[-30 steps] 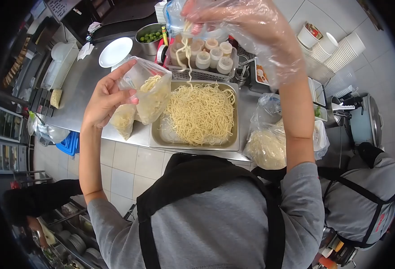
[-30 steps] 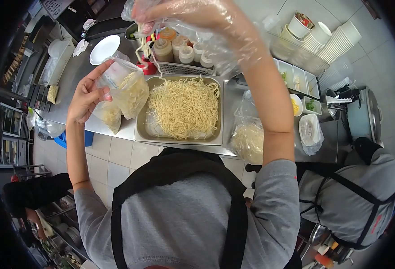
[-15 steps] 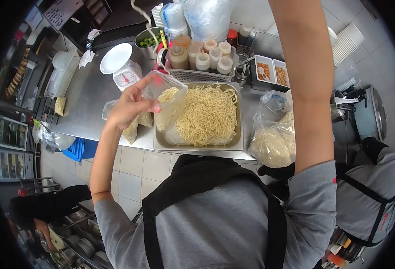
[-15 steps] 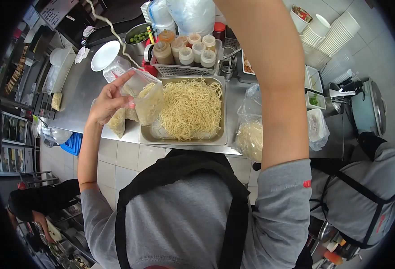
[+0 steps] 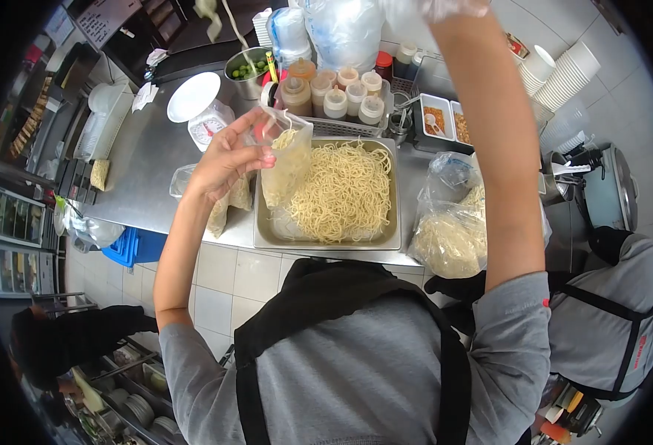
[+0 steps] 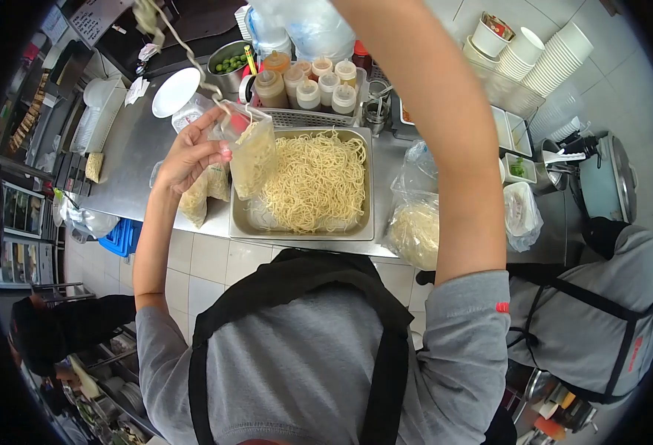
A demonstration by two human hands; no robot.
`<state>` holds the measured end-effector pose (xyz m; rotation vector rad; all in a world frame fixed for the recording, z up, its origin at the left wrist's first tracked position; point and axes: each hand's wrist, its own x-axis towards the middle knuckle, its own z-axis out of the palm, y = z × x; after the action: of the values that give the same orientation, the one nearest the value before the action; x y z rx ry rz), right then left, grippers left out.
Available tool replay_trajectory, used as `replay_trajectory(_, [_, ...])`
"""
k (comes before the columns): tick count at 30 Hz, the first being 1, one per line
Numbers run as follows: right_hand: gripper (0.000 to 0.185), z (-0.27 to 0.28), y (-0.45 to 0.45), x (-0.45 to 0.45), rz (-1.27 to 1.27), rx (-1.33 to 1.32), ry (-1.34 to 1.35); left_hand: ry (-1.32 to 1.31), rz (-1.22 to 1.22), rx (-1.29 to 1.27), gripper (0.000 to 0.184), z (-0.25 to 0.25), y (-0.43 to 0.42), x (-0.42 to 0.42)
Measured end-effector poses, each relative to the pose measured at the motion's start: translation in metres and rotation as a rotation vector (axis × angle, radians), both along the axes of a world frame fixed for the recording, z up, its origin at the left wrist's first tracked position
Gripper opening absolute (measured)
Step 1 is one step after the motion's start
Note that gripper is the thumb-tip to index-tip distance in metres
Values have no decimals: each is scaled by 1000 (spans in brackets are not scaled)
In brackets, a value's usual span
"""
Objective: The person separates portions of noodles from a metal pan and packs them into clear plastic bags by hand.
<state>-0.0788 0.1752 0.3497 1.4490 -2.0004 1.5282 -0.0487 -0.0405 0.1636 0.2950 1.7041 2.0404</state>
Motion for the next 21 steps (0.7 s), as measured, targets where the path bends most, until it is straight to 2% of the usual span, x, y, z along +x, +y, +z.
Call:
replay_trajectory(3, [16,-39,-9,-2,-138,314,-19,25,-5,6,73,7,-1,-1])
replay_trajectory(6, [18,-87,-16,-12,-117,759,189,26,7,-9,72,16,-2,2])
replay_trajectory(9, [29,-88,-5,1,-225,662,76,80,22,-7,70,19,-4,5])
replay_trajectory(12, [23,-88,20,-12,-479,764,190,111,36,-9,70,25,-10,11])
replay_trajectory(13, [20,-104,15,-20,-550,1068,146,126,47,-2,71,29,-13,14])
replay_trajectory(16, [34,-198,7,0,-274,551,-429,193,72,40,70,40,-24,16])
replay_trajectory(19, [25,-290,-35,19,-122,716,-352,245,134,35,67,53,-30,19])
replay_trajectory(20, [23,-330,-54,13,-141,1003,56,254,144,23,67,57,-30,21])
replay_trajectory(21, [19,-347,-61,24,-193,1077,131,262,155,11,67,60,-31,23])
